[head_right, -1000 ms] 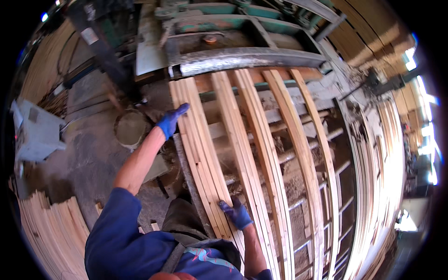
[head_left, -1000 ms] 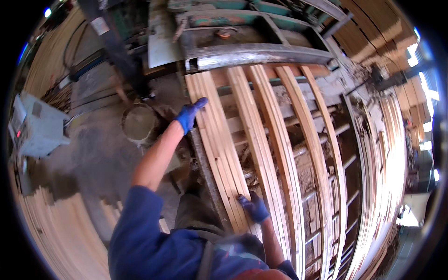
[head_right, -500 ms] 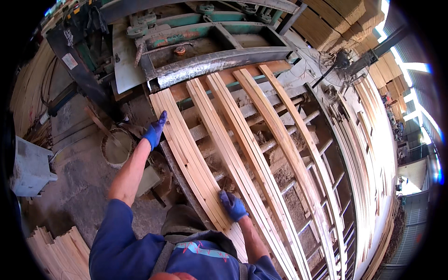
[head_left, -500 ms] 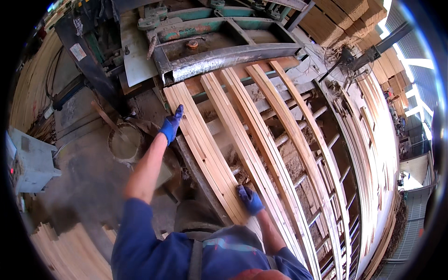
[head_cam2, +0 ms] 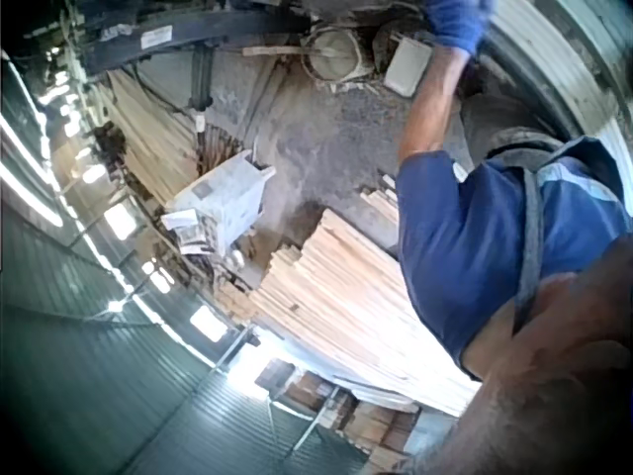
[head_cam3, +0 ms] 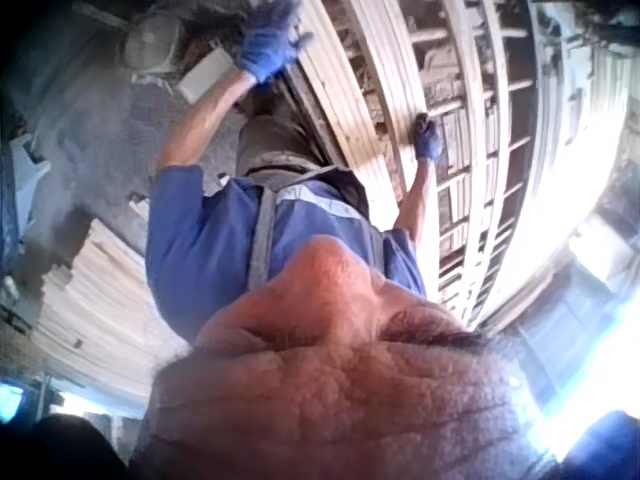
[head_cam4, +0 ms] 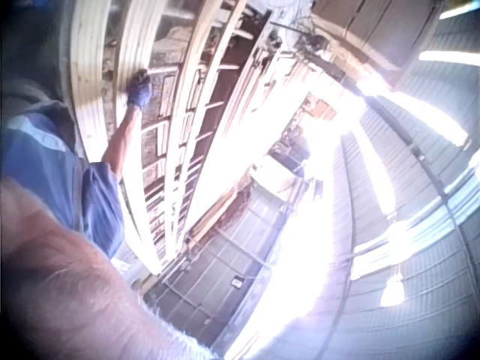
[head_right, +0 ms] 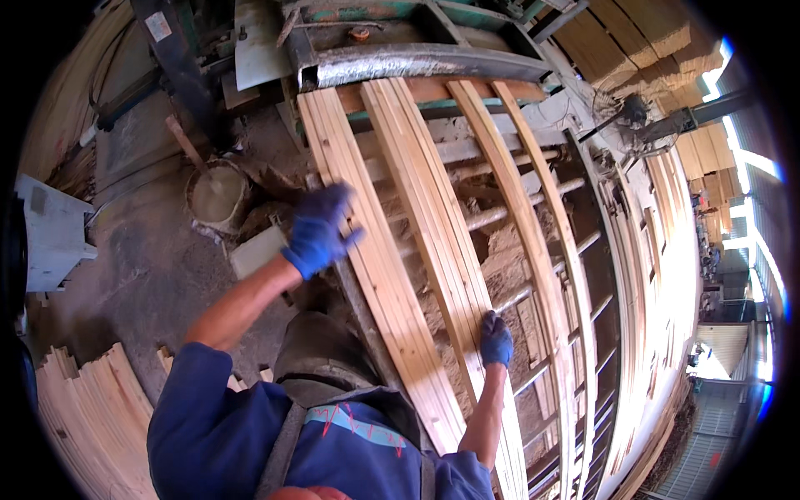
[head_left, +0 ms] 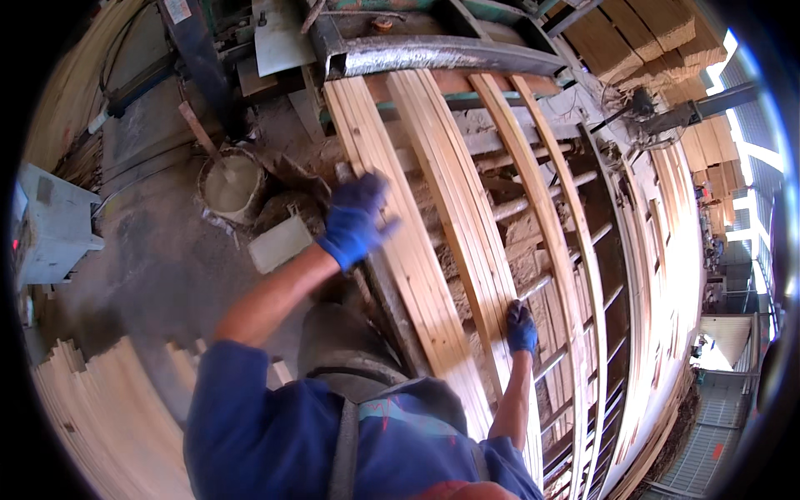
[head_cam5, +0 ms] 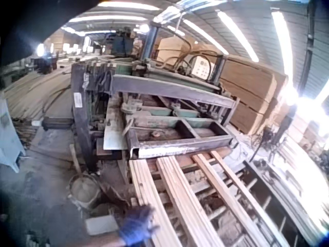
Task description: The person picks up thin wooden planks from a pile on the floor and places them onto a metal rack. The person then uses a brush to sweep sawdust off the rack and the planks. The person continues to pick up planks and arrange them on the rack.
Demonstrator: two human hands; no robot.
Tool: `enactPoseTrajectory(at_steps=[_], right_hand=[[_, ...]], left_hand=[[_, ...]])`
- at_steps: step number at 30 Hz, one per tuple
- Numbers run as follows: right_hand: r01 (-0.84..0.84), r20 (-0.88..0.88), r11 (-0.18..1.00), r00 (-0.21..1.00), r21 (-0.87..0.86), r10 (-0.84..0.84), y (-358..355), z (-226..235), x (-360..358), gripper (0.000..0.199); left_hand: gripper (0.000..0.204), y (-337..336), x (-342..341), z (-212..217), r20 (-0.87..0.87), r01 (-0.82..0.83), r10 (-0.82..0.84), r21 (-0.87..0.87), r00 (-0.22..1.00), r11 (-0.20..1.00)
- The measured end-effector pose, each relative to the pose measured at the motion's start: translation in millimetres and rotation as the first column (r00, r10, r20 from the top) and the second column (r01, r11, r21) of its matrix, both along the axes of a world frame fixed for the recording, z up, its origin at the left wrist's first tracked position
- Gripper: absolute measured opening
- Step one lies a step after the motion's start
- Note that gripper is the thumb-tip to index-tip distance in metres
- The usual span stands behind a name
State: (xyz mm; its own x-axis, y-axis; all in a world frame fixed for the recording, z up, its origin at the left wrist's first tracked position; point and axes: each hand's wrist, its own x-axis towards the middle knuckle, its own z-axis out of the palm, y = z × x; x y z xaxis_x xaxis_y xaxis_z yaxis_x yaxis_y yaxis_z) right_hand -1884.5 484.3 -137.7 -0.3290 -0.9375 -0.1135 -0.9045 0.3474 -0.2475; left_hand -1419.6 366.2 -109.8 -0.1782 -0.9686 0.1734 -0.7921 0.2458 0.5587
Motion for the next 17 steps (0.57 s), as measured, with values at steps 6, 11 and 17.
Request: enactPoseTrajectory(at_steps=[6, 11, 17], right_hand=[[0.023, 0.051, 1.000, 0.998, 0.004, -0.023, 42.9, 14.2, 46.0, 0.058], [-0.016, 0.156, 0.978, 0.987, -0.209, 0.050, 34.9, 17.2, 24.6, 0.052], [-0.634, -0.336, 0.773, 0.727, 0.007, 0.599, 14.6, -92.9, 24.1, 0.046]], left_hand=[[0.093, 96.6, -76.8, -31.1, 0.178, 0.271, -0.242, -0.163, 0.954, 0.949], [0.095, 94.8, -66.8, -38.0, 0.117, 0.260, -0.241, -0.190, 0.963, 0.947], [0.093, 88.4, -56.6, -7.9, -0.008, 0.315, -0.315, 0.057, 0.949, 0.947]])
